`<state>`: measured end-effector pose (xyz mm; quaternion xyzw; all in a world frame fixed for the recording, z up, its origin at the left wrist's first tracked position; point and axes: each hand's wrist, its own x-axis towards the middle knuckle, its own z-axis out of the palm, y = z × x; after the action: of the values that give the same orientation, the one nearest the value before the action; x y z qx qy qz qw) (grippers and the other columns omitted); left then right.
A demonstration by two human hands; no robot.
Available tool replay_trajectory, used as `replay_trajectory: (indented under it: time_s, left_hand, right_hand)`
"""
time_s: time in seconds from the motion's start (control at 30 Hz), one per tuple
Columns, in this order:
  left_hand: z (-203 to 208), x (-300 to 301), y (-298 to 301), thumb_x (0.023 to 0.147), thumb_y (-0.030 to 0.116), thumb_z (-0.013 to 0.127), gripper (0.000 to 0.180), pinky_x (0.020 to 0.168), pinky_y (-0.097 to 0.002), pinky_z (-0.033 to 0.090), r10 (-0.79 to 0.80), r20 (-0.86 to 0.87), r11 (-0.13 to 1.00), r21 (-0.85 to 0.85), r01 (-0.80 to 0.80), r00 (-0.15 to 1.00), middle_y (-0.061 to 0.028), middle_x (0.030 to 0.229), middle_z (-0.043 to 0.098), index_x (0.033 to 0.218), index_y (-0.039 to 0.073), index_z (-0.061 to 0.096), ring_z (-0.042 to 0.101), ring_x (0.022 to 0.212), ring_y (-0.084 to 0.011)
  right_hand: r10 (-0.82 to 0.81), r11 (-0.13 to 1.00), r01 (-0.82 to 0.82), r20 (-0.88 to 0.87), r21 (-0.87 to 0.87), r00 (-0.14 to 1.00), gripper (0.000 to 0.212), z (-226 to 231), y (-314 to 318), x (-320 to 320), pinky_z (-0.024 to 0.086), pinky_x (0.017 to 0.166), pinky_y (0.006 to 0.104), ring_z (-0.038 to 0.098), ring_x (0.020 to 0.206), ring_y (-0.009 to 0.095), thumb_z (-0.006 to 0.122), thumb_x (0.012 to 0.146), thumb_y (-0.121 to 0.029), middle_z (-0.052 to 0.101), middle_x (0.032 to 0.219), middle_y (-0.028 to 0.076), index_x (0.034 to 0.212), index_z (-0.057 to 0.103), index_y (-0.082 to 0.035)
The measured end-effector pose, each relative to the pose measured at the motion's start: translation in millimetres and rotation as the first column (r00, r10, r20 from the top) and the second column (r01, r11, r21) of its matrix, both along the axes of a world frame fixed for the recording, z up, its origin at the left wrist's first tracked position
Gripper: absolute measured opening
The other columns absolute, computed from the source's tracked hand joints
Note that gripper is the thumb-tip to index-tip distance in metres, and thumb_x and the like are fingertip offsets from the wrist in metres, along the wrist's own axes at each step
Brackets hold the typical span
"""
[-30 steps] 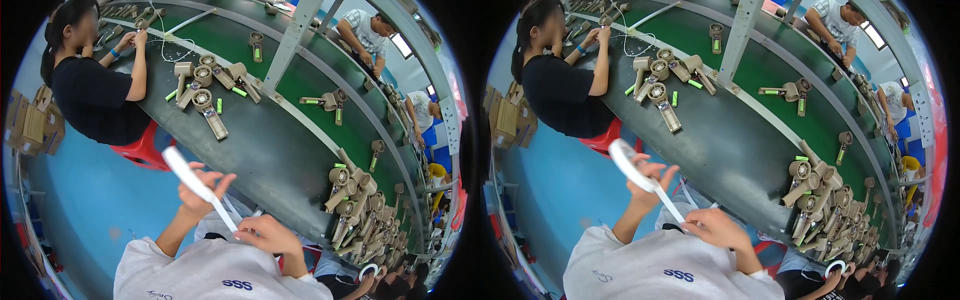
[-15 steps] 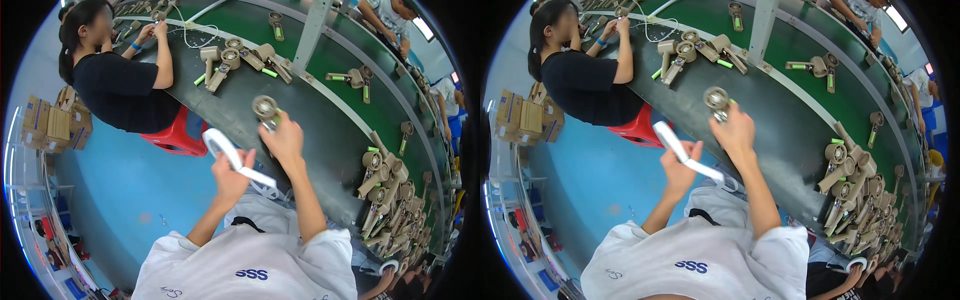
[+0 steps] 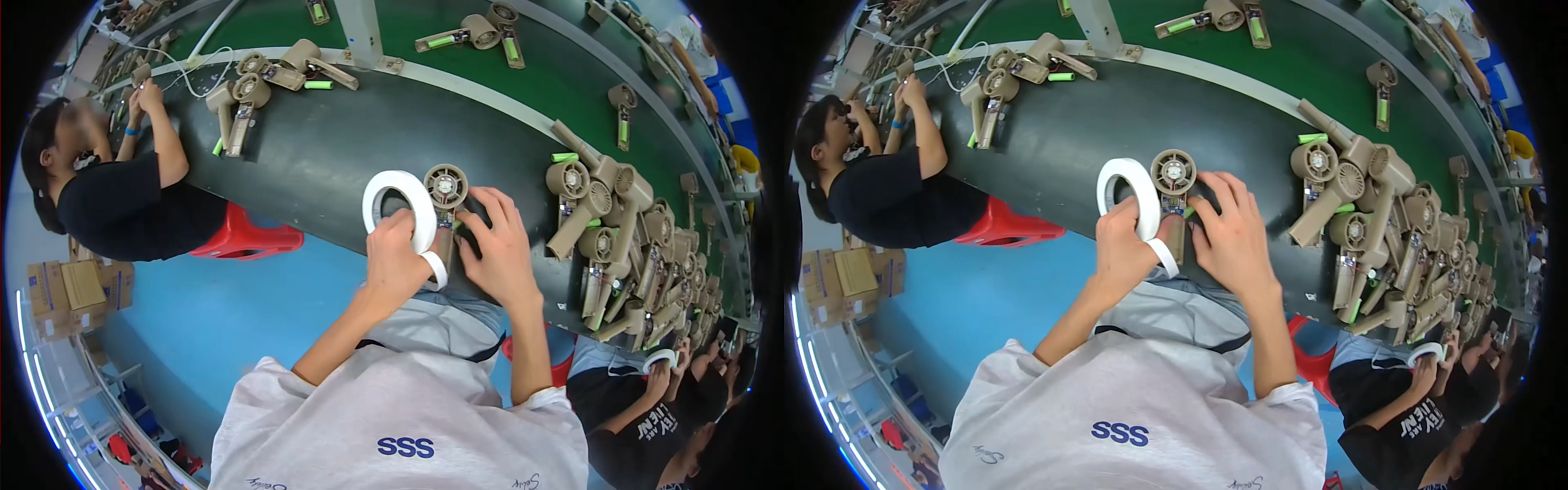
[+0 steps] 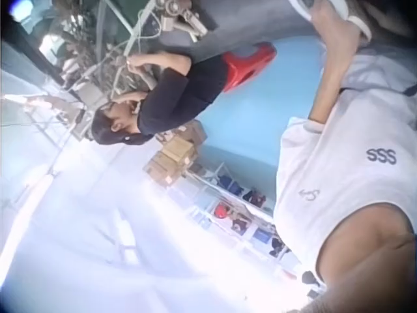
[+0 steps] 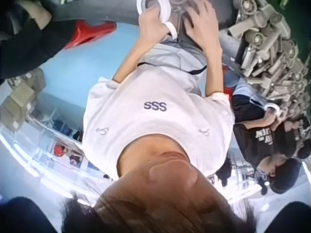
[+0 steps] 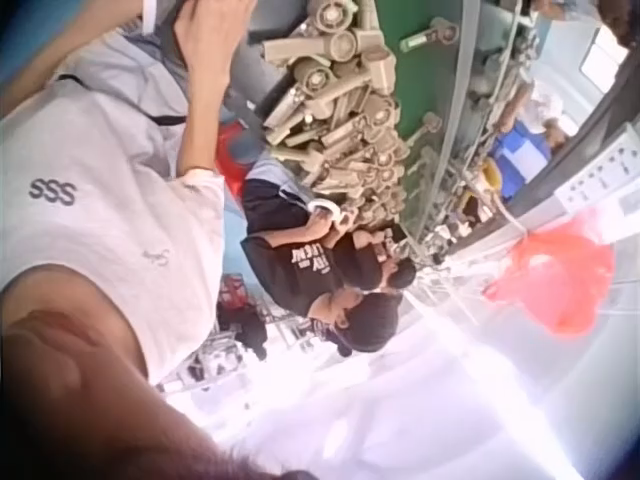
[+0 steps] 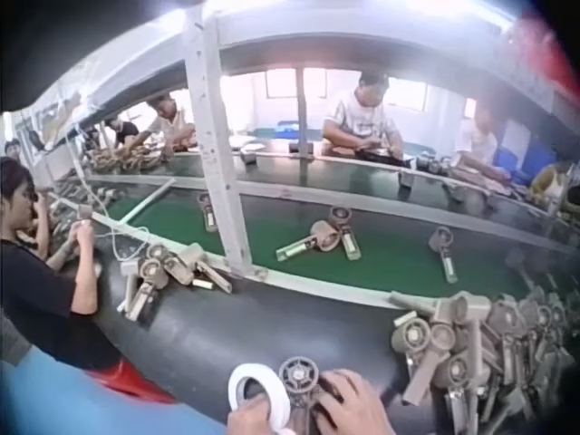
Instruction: The person assembles portable fans by applying tape to batteries, inserting the batteries into fan casings, and placing the assembled fan housings onto the conveyor belt.
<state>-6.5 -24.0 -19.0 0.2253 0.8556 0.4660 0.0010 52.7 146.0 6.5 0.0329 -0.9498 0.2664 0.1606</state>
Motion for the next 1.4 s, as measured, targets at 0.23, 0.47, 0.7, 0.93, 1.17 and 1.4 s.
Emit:
replay_trajectory:
  time_s: [0.23,0.47,0.7,0.93,1.17,1.4]
  left_hand:
    - [8,-6,7,0.079,0.010,0.077,0.017,0.067,-0.0461,0.050,0.040,0.121,0.994,0.097,-0.052,0.992,-0.0172,0.083,0.063,0.087,-0.001,0.067,0.064,0.074,-0.0401]
    - [31,21,-14,0.078,0.006,0.085,0.024,0.057,-0.0346,0.046,0.027,0.198,0.988,0.142,-0.055,0.980,-0.0083,0.077,0.065,0.076,0.002,0.061,0.061,0.065,-0.0196]
    - [35,18,-21,0.083,-0.004,0.081,0.044,0.069,-0.0267,0.057,-0.212,0.627,0.933,0.358,-0.036,0.750,-0.0203,0.093,0.077,0.069,0.008,0.041,0.071,0.082,-0.0126]
    - [47,2,-18,0.083,-0.006,0.076,0.037,0.068,-0.0269,0.056,-0.179,0.708,0.907,0.388,-0.164,0.683,-0.0155,0.083,0.074,0.070,0.006,0.044,0.069,0.078,-0.0119]
    - [49,-12,-22,0.084,-0.007,0.075,0.039,0.068,-0.0261,0.054,-0.282,0.732,0.892,0.438,-0.112,0.620,-0.0179,0.087,0.075,0.069,0.007,0.042,0.069,0.079,-0.0116]
    - [47,-11,-26,0.084,-0.006,0.077,0.042,0.068,-0.0255,0.054,-0.299,0.748,0.876,0.461,-0.139,0.592,-0.0204,0.090,0.076,0.069,0.009,0.041,0.071,0.082,-0.0131]
  right_hand:
    - [0.003,0.878,0.228,0.480,-0.422,0.877,0.018,7,10,29,0.045,0.061,0.0308,0.061,0.069,0.014,0.080,0.082,-0.008,0.068,0.081,0.005,0.097,0.072,-0.001]
    - [0.111,0.025,0.468,0.468,-0.883,0.877,0.015,-21,-18,43,0.048,0.062,0.0239,0.061,0.068,0.010,0.073,0.094,-0.008,0.072,0.084,0.007,0.103,0.073,0.004]
    - [-0.018,0.103,0.402,0.402,-0.910,0.915,0.014,-18,-39,42,0.047,0.063,0.0249,0.059,0.072,0.011,0.066,0.097,-0.002,0.065,0.088,0.007,0.092,0.076,0.007]
    - [-0.514,0.769,0.487,0.051,-0.414,0.856,0.039,0,-34,36,0.047,0.059,0.0239,0.063,0.076,0.014,0.074,0.076,0.010,0.068,0.099,0.012,0.114,0.072,-0.001]
    - [0.059,0.861,-0.065,-0.029,-0.505,0.998,0.071,34,-23,17,0.050,0.065,0.0299,0.066,0.093,0.026,0.079,0.065,0.001,0.063,0.132,0.020,0.134,0.061,0.000]
    - [0.088,0.810,0.011,0.141,-0.586,0.986,0.067,22,-17,15,0.053,0.062,0.0254,0.073,0.088,0.017,0.084,0.069,0.000,0.064,0.137,0.015,0.132,0.065,-0.004]
